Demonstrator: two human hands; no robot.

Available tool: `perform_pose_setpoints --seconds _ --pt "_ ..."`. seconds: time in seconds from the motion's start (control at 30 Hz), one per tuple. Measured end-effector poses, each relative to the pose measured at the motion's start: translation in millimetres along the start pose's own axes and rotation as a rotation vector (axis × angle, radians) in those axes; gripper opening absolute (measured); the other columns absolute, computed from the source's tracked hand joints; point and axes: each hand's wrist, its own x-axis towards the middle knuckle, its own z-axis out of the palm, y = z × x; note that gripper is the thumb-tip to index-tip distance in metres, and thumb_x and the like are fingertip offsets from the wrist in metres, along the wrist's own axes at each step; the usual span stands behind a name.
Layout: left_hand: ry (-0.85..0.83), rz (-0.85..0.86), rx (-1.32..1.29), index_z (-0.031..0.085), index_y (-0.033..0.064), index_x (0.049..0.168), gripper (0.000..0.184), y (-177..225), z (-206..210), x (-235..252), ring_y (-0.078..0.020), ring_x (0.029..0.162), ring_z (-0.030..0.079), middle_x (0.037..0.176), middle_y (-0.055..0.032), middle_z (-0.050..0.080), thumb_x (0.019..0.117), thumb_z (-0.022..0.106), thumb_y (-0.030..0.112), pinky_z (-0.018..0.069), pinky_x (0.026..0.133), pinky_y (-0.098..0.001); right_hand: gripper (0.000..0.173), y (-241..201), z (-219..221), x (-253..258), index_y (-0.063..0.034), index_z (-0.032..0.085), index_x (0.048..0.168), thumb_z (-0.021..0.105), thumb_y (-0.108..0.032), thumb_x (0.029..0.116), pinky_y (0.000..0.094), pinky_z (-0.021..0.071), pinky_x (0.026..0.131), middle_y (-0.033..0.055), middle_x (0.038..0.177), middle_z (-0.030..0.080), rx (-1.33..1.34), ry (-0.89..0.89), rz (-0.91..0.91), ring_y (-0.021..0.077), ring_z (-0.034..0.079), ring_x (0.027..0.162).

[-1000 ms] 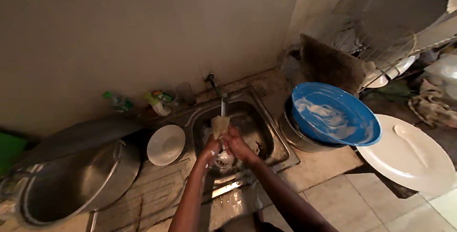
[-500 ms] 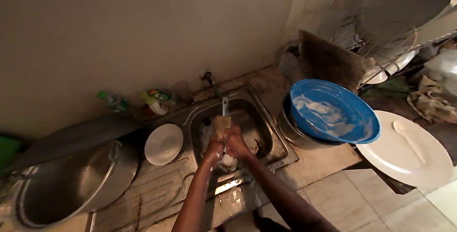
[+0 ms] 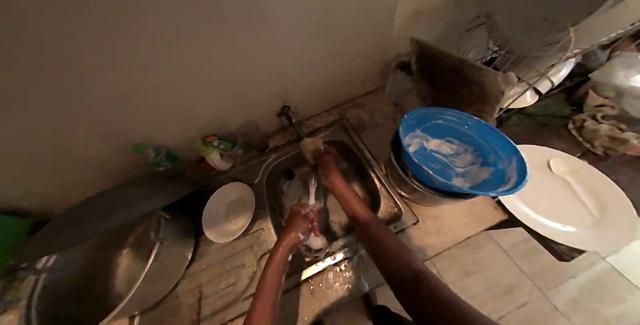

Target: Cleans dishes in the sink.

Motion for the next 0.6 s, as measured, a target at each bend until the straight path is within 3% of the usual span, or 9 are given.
perform_pose_setpoints --seconds 0.1,0.2,0.27,0.33,0.37,0.43,0.47,0.53,0.6 --pt "-0.052 0.01 0.09 0.064 -0.0038 0.112 0.023 -2.6 -21.7 0.9 -0.0108 0.058 0.06 0.074 -0.0035 0.062 0.1071 0.048 0.013 0.0543 0.055 -0.0271 0.032 10.5 -3.8 0.9 0.0066 0.055 0.131 0.052 -0.014 0.1068 0.0332 0.0562 0.079 0.0188 0.11 0.064 0.066 -0.016 -0.001 0.0188 0.063 0.091" --pt "-0.181 0.028 0.124 0.062 0.0015 0.109 0.025 23.4 -37.2 -15.2 -0.0062 0.058 0.054 0.072 0.0025 0.056 0.1081 0.039 0.011 0.0498 0.055 -0.0222 0.024 14.4 -19.5 7.7 0.0007 0.053 0.125 0.053 -0.011 0.104 0.0279 0.0535 0.062 0.0098 0.096 0.062 0.394 -0.013 0.093 0.0127 0.06 0.074" --pt "-0.27 0.049 0.119 0.063 0.0059 0.101 0.029 33.2 -46.9 -19.5 -0.0042 0.056 0.052 0.069 0.0057 0.055 0.1075 0.036 0.012 0.0489 0.054 -0.0199 0.023 5.4 -32.0 8.5 -0.0028 0.053 0.123 0.054 -0.013 0.1029 0.029 0.0527 0.057 0.0084 0.092 0.06 0.598 -0.031 0.13 0.0134 0.058 0.067" --pt "-0.348 0.027 0.216 0.064 0.0055 0.099 0.028 33.6 -57.6 -14.7 -0.0063 0.056 0.055 0.068 0.0038 0.057 0.1066 0.038 0.012 0.0512 0.054 -0.0225 0.025 -8.2 -44.4 13.9 -0.0028 0.052 0.127 0.052 -0.016 0.105 0.0283 0.0543 0.059 0.009 0.092 0.062 0.647 0.076 0.055 0.0135 0.06 0.069" --pt "-0.331 0.017 0.308 0.065 0.0025 0.1 0.026 30.2 -61.2 -8.8 -0.0092 0.055 0.057 0.068 0.0004 0.06 0.1063 0.042 0.012 0.0531 0.054 -0.0259 0.029 -15.7 -56.0 19.5 -0.0001 0.05 0.131 0.051 -0.016 0.1063 0.0282 0.0561 0.064 0.0113 0.099 0.063 0.566 0.166 -0.032 0.014 0.063 0.075" --pt "-0.181 0.033 0.478 0.064 -0.004 0.111 0.025 35.1 -70.1 5.7 -0.0165 0.059 0.06 0.075 -0.0085 0.063 0.1067 0.05 0.017 0.0557 0.057 -0.0355 0.044 -17.5 -85.3 27.4 0.0055 0.041 0.147 0.049 -0.013 0.1075 0.0358 0.0555 0.091 0.0228 0.129 0.059 0.308 0.25 -0.193 0.023 0.063 0.107" --pt "-0.097 0.105 0.492 0.063 -0.0042 0.112 0.026 46.8 -71.7 13.6 -0.0145 0.057 0.06 0.074 -0.0074 0.063 0.1064 0.049 0.017 0.0557 0.056 -0.0335 0.049 -11.3 -96.2 24.6 0.0063 0.037 0.151 0.048 -0.014 0.108 0.0402 0.0524 0.1 0.0267 0.138 0.055 0.188 0.259 -0.216 0.0278 0.06 0.118" --pt "0.043 0.282 0.385 0.059 -0.0053 0.113 0.027 103.3 -50.1 18.0 -0.0084 0.058 0.056 0.076 -0.0033 0.059 0.1075 0.041 0.015 0.0535 0.057 -0.0264 0.051 11.0 -108.9 8.3 0.0049 0.035 0.153 0.048 -0.017 0.1085 0.044 0.0501 0.105 0.0272 0.144 0.052 0.058 0.236 -0.139 0.0308 0.058 0.125" --pt "0.147 0.43 0.169 0.06 -0.0062 0.113 0.032 169.5 4.8 22.7 -0.0088 0.061 0.057 0.077 -0.0036 0.06 0.1102 0.041 0.019 0.0545 0.06 -0.0278 0.045 48.9 -112.8 -7.4 0.0026 0.046 0.145 0.051 -0.021 0.1069 0.04 0.0552 0.089 0.0213 0.127 0.061 0.039 0.204 0.027 0.0246 0.064 0.104"
